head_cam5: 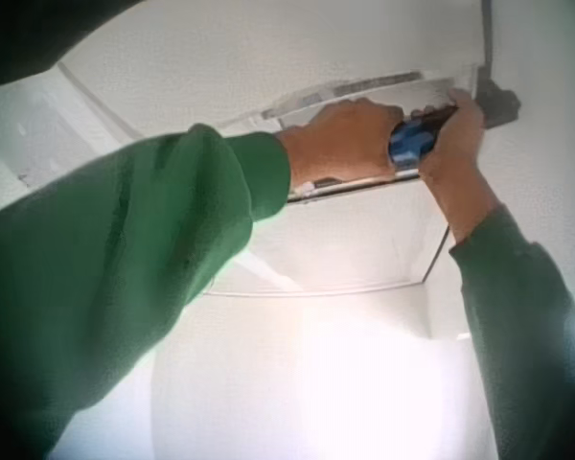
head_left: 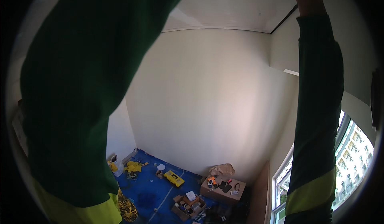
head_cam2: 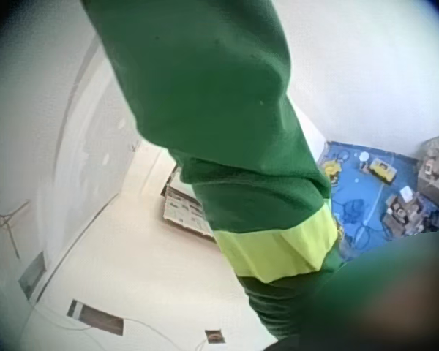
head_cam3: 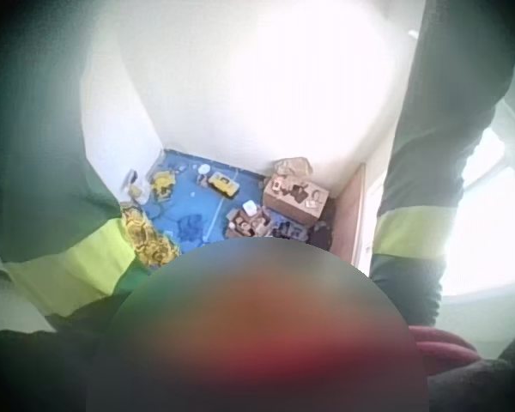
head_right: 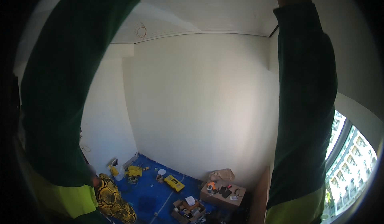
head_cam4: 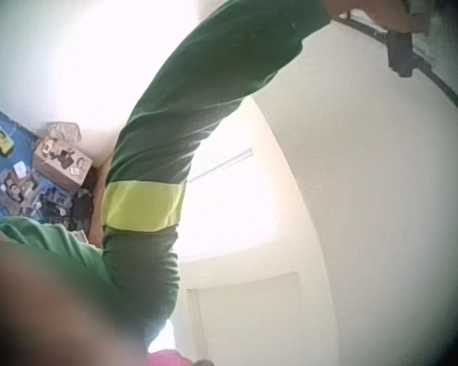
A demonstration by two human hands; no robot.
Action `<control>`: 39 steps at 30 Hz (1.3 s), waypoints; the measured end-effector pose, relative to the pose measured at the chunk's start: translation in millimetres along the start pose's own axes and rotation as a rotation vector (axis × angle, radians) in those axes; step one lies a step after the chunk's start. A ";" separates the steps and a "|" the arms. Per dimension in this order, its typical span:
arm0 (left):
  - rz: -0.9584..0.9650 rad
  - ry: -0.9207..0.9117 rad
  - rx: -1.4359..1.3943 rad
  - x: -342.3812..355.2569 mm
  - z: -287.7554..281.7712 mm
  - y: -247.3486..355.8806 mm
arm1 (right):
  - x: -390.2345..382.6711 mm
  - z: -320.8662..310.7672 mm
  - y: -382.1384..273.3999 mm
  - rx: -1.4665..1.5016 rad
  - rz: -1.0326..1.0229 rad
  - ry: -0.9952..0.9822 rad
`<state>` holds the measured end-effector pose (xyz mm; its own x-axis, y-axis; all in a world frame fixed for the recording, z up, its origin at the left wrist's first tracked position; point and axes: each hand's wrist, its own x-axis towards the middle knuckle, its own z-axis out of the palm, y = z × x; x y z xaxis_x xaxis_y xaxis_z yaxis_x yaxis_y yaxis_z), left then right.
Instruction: The person uses a corded drill to fasten metal strips to a ceiling framework, then uses a staple gun to secure additional strips. The person repeatedly positions and fastens metal strips along the ceiling grid.
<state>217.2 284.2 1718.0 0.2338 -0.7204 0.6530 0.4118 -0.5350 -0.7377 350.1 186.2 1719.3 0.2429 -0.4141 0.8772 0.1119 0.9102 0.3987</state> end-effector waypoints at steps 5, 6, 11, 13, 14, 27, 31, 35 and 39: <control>-0.208 -0.031 -0.287 -93.5 51.7 108.2 | -99.5 -93.3 -55.4 -0.172 0.281 -0.050; -0.251 0.001 -0.403 -128.9 58.2 148.7 | -142.5 -117.8 -73.2 -0.306 0.273 -0.130; -0.578 -0.334 -1.077 -322.0 43.2 404.2 | -393.1 -210.4 -237.7 -0.798 0.921 -0.179; -0.732 -0.620 -1.557 -379.6 27.7 517.0 | -465.0 -238.1 -301.5 -1.044 1.177 -0.226; -0.675 -0.946 -1.548 -413.2 8.3 566.1 | -493.1 -249.2 -335.6 -1.335 1.314 -0.427; -0.548 -1.736 -1.887 -527.0 -103.8 744.3 | -634.9 -283.9 -474.7 -1.127 2.089 0.008; -0.571 -1.764 -1.891 -527.9 -108.8 749.7 | -641.0 -286.1 -474.7 -1.101 2.109 -0.005; -0.590 -1.784 -1.904 -531.6 -111.1 752.9 | -647.4 -288.0 -471.6 -1.078 2.120 -0.019; -0.618 -1.789 -1.922 -537.0 -112.4 753.0 | -648.7 -285.5 -460.3 -1.053 2.109 -0.035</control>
<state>302.8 218.6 792.6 0.8691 -0.2108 -0.4475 0.1915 -0.6907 0.6973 416.2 35.5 890.4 0.6302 0.7366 -0.2456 0.0957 -0.3876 -0.9169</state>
